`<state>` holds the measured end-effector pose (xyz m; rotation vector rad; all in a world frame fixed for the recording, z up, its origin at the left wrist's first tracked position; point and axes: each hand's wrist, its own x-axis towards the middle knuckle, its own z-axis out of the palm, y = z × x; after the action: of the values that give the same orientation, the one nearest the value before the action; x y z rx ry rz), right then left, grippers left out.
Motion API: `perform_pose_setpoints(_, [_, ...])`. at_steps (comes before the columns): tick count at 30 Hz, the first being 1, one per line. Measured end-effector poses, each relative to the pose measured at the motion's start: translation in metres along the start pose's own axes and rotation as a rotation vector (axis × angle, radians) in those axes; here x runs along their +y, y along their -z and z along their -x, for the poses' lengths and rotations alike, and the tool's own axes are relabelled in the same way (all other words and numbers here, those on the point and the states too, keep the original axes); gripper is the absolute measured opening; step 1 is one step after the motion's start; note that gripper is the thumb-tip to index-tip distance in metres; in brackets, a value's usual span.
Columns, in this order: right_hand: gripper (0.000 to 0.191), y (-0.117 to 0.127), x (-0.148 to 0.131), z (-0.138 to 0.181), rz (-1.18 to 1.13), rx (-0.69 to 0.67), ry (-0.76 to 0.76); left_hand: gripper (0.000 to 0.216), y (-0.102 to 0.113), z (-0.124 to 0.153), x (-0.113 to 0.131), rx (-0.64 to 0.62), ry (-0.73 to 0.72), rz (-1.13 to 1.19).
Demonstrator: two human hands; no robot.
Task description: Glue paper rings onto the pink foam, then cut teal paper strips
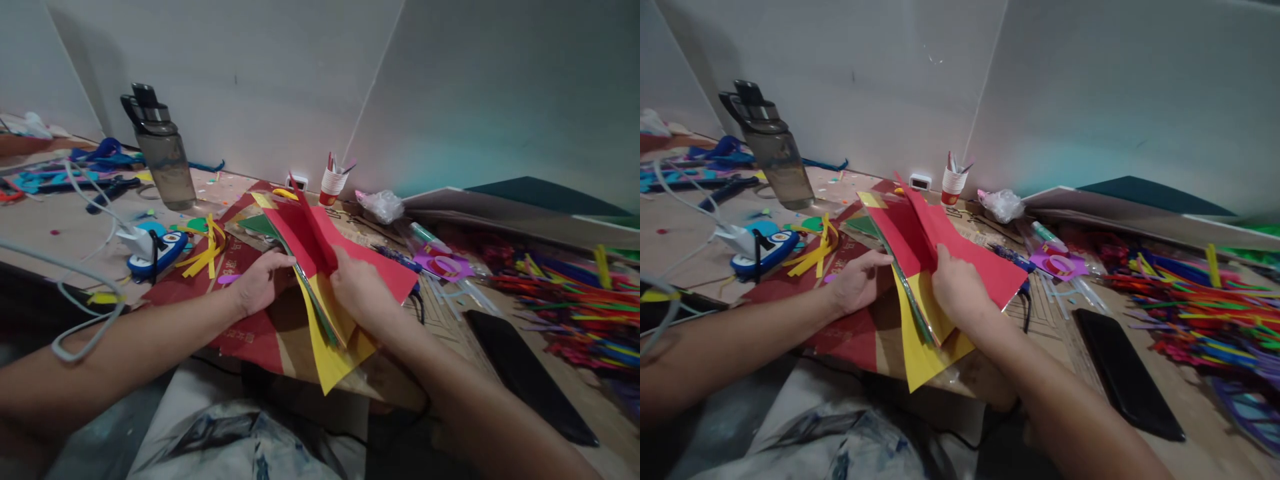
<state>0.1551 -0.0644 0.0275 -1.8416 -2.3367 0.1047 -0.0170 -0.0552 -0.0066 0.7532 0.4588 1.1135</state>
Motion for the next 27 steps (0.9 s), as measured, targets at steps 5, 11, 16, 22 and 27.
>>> perform_pose_setpoints(5, [0.069, 0.017, 0.024, -0.001, -0.102, 0.204, 0.094, 0.016, -0.001, -0.002, 0.000, 0.124, -0.001, -0.003])
perform_pose_setpoints(11, [0.040, 0.011, 0.023, 0.008, -0.103, 0.051, 0.317, 0.040, -0.005, 0.003, -0.001, -0.010, 0.002, -0.084])
perform_pose_setpoints(16, [0.050, 0.016, 0.017, 0.023, -0.188, -0.108, 0.381, 0.066, -0.009, 0.007, 0.000, -0.092, -0.006, -0.166])
perform_pose_setpoints(22, [0.020, 0.019, 0.011, 0.022, -0.193, -0.111, 0.217, 0.073, -0.008, 0.003, -0.003, -0.005, -0.023, -0.202])
perform_pose_setpoints(27, [0.030, 0.023, 0.022, 0.010, -0.337, -0.141, 0.284, 0.055, -0.006, -0.001, -0.004, 0.090, -0.022, -0.169])
